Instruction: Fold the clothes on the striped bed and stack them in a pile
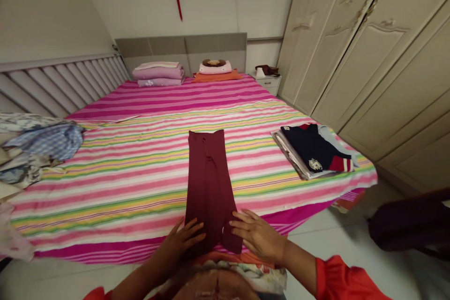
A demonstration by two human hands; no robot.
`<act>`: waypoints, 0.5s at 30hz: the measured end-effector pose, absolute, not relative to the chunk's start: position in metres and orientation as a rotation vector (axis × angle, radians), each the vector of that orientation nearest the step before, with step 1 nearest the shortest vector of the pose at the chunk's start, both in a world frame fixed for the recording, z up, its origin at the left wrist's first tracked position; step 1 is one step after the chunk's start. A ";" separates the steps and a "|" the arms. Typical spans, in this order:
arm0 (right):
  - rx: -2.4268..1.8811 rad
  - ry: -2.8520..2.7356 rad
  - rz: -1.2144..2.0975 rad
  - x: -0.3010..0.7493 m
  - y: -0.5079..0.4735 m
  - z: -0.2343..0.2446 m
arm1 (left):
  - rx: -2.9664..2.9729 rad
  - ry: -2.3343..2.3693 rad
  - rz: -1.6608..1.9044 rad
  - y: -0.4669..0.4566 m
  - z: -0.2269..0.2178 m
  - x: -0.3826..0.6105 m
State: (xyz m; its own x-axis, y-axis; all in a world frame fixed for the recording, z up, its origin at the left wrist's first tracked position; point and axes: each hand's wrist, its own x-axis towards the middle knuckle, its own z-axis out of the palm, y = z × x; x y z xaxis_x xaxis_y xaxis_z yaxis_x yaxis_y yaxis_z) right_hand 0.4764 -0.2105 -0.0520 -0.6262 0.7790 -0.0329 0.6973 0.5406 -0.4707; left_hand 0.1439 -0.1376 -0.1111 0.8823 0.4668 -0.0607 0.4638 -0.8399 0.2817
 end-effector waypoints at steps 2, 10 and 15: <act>-1.277 -2.568 0.754 0.475 -0.221 -0.050 | 2.706 0.698 -0.019 -0.153 -0.110 0.142; -1.277 -2.187 0.975 0.461 -0.195 -0.037 | 2.311 0.719 0.004 -0.128 -0.061 0.158; -1.239 -1.609 1.259 0.456 -0.151 -0.038 | 1.858 0.841 0.310 -0.082 -0.034 0.176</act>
